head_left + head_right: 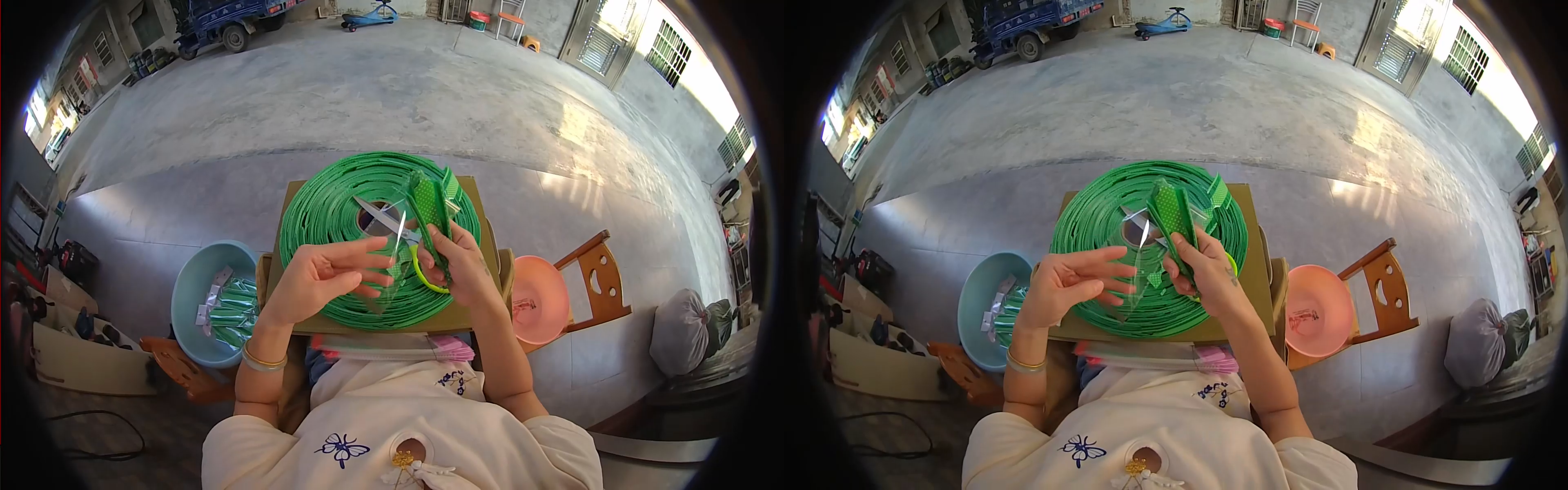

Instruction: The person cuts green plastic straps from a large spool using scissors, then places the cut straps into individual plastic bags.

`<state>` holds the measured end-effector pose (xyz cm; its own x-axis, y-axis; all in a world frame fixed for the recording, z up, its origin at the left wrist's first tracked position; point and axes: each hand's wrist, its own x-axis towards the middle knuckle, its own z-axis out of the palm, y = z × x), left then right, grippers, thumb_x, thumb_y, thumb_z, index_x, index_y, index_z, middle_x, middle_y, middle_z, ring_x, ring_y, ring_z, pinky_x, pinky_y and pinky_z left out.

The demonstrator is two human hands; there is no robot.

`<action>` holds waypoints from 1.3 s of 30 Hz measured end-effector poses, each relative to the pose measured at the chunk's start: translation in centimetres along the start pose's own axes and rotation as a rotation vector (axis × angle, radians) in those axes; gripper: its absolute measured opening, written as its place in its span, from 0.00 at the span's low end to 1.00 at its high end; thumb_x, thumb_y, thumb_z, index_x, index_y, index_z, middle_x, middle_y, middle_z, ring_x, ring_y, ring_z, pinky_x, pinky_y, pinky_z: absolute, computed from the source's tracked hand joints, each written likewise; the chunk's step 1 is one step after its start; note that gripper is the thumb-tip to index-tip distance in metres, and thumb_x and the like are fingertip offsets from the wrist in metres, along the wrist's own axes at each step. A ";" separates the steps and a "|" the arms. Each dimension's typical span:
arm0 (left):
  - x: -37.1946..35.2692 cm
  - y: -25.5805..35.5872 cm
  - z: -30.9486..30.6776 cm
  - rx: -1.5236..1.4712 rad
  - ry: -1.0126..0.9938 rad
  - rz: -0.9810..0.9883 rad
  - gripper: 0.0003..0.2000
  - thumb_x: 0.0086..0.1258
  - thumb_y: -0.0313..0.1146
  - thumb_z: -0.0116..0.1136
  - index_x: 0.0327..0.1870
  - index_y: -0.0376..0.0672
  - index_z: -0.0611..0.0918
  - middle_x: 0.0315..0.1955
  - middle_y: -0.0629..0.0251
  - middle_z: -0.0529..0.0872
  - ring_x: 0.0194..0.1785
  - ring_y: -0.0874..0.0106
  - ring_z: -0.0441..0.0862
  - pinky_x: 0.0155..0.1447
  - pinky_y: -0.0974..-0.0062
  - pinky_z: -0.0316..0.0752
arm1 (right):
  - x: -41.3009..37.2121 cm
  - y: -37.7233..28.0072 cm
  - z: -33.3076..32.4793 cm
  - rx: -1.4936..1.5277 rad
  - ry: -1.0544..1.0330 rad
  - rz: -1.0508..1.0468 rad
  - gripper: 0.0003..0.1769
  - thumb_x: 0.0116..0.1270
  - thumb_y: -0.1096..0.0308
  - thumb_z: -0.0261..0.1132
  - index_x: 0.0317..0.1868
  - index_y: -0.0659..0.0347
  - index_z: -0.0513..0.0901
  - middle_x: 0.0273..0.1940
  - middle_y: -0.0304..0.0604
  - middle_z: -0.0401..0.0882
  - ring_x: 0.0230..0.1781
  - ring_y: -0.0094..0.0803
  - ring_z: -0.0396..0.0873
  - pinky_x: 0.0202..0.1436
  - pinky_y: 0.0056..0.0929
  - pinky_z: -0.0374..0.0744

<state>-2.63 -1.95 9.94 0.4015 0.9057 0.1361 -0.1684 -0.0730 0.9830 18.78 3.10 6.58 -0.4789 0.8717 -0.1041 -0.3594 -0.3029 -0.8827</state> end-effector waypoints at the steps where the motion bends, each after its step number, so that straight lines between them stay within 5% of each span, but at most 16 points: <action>1: -0.1 -0.3 -0.3 -0.003 -0.073 -0.002 0.24 0.65 0.17 0.44 0.64 0.34 0.63 0.48 0.49 0.79 0.46 0.64 0.82 0.46 0.74 0.81 | 0.0 -0.1 -0.3 0.000 0.001 -0.019 0.12 0.72 0.61 0.49 0.48 0.58 0.74 0.20 0.33 0.67 0.13 0.17 0.59 0.15 0.15 0.56; 7: 0.0 -1.1 -0.3 0.125 0.020 0.044 0.20 0.65 0.14 0.44 0.59 0.31 0.70 0.51 0.52 0.78 0.50 0.64 0.80 0.48 0.75 0.80 | -0.1 -0.2 0.4 -0.025 0.070 -0.092 0.14 0.73 0.63 0.47 0.51 0.63 0.71 0.19 0.35 0.66 0.12 0.17 0.58 0.14 0.16 0.57; 12: 0.4 -1.3 0.9 0.280 0.370 0.067 0.16 0.66 0.17 0.48 0.54 0.33 0.75 0.45 0.54 0.82 0.43 0.66 0.83 0.42 0.79 0.81 | -0.1 -0.2 0.8 0.043 0.177 -0.073 0.15 0.72 0.62 0.48 0.50 0.63 0.73 0.19 0.35 0.67 0.12 0.18 0.59 0.14 0.16 0.58; 19: 1.7 -3.7 -0.6 0.861 0.778 0.356 0.15 0.67 0.20 0.49 0.54 0.31 0.75 0.36 0.54 0.85 0.38 0.71 0.85 0.31 0.81 0.78 | -1.5 0.3 2.7 -0.365 -0.250 0.248 0.16 0.70 0.60 0.50 0.37 0.64 0.77 0.18 0.33 0.70 0.12 0.15 0.62 0.14 0.16 0.58; 22: 2.6 -5.4 -0.8 0.567 0.796 0.528 0.16 0.67 0.20 0.48 0.55 0.30 0.73 0.34 0.52 0.85 0.39 0.70 0.85 0.32 0.78 0.78 | -0.7 2.3 2.8 -0.447 -0.272 0.235 0.16 0.70 0.60 0.51 0.37 0.64 0.77 0.18 0.33 0.70 0.12 0.15 0.61 0.14 0.16 0.58; 25: 1.3 -4.9 -0.5 0.959 0.662 0.310 0.22 0.64 0.18 0.47 0.61 0.29 0.66 0.45 0.44 0.80 0.45 0.60 0.83 0.39 0.76 0.80 | -0.2 3.3 3.3 -0.497 -0.174 0.216 0.16 0.71 0.59 0.50 0.38 0.65 0.76 0.18 0.34 0.70 0.12 0.16 0.61 0.14 0.16 0.59; 26: 1.5 -5.4 -0.6 1.047 0.684 0.407 0.22 0.65 0.18 0.46 0.62 0.29 0.64 0.48 0.45 0.78 0.43 0.64 0.82 0.37 0.77 0.79 | -0.1 3.4 3.3 -0.485 -0.135 0.223 0.16 0.71 0.60 0.49 0.38 0.65 0.76 0.19 0.35 0.71 0.12 0.16 0.61 0.14 0.16 0.59; 29: 2.4 -7.0 0.3 1.255 0.712 0.620 0.28 0.64 0.14 0.44 0.67 0.32 0.57 0.53 0.46 0.75 0.41 0.71 0.82 0.33 0.78 0.74 | 0.5 3.4 3.0 0.113 -0.103 0.313 0.15 0.72 0.61 0.49 0.39 0.65 0.74 0.20 0.37 0.71 0.12 0.19 0.61 0.14 0.18 0.61; 32: 1.6 -7.6 1.4 1.017 0.594 0.411 0.32 0.59 0.10 0.44 0.68 0.36 0.56 0.51 0.47 0.77 0.42 0.69 0.83 0.37 0.77 0.75 | 0.2 3.4 3.4 0.274 -0.091 0.291 0.14 0.72 0.61 0.49 0.40 0.65 0.72 0.22 0.38 0.70 0.12 0.21 0.61 0.13 0.19 0.61; 36: 2.0 -6.0 0.0 0.866 0.378 0.477 0.31 0.53 0.11 0.50 0.61 0.48 0.72 0.46 0.54 0.82 0.35 0.66 0.82 0.35 0.76 0.75 | 0.2 3.2 1.9 0.348 -0.371 0.502 0.14 0.71 0.61 0.51 0.38 0.64 0.73 0.21 0.37 0.71 0.13 0.20 0.63 0.14 0.19 0.61; 37: 1.9 -5.5 0.4 0.718 0.403 0.430 0.26 0.53 0.12 0.51 0.52 0.50 0.80 0.30 0.60 0.85 0.29 0.73 0.80 0.34 0.75 0.75 | 0.5 3.4 1.1 0.400 -0.459 0.555 0.14 0.71 0.61 0.51 0.38 0.64 0.73 0.21 0.37 0.71 0.14 0.20 0.63 0.14 0.19 0.61; 39: 1.0 -3.7 -0.1 0.722 0.251 0.287 0.24 0.53 0.12 0.51 0.50 0.49 0.82 0.27 0.60 0.84 0.28 0.74 0.81 0.34 0.78 0.75 | 0.7 3.3 1.0 0.351 -0.438 0.526 0.14 0.71 0.61 0.50 0.38 0.64 0.73 0.21 0.37 0.71 0.13 0.20 0.62 0.14 0.19 0.61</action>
<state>-1.70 -0.73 6.46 0.2026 0.8711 0.4475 0.4222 -0.4900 0.7627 16.49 2.35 4.07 -0.9045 0.3690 -0.2138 -0.1949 -0.8037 -0.5622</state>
